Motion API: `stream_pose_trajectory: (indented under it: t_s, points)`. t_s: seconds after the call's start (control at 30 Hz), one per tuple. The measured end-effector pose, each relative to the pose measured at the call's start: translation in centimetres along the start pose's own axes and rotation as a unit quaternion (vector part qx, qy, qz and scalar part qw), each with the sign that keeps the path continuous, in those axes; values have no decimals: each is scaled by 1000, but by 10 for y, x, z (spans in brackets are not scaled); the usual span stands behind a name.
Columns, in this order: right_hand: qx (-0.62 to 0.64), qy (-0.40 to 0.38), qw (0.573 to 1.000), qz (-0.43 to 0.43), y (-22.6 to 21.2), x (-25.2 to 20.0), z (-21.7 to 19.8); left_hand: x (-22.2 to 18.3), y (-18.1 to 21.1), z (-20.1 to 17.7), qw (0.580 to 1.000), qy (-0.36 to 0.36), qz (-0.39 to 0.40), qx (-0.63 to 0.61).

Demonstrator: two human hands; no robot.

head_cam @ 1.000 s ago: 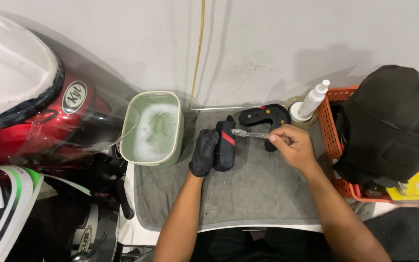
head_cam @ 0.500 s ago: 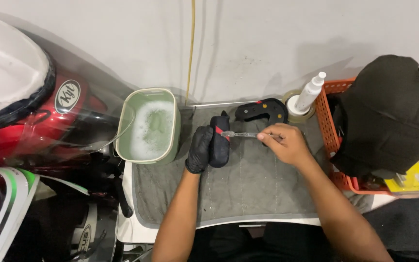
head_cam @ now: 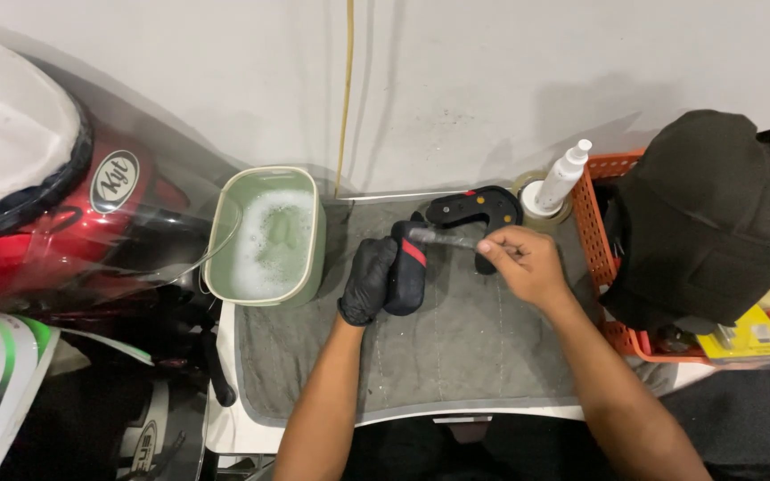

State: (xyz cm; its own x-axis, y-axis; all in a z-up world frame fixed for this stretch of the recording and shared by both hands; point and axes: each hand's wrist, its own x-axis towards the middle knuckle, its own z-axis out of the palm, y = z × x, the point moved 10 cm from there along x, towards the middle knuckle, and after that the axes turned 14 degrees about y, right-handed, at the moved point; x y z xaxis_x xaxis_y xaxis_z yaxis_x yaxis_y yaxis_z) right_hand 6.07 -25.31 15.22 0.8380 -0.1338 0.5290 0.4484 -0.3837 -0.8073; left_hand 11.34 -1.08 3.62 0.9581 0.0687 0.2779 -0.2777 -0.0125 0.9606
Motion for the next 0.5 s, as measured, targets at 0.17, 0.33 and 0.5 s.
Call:
stream_pose_trajectory:
  t_s: [0.17, 0.33, 0.5]
  points:
    - [50, -96, 991, 85, 13, -9, 11, -5, 4, 2, 1000, -11, 9, 24]
    - [90, -231, 956, 158, 20, -24, 29, -5, 25, 4, 998, -21, 34, 56]
    - [51, -110, 986, 113, 17, -3, 10, -9, 36, 7, 999, -1, 28, 16]
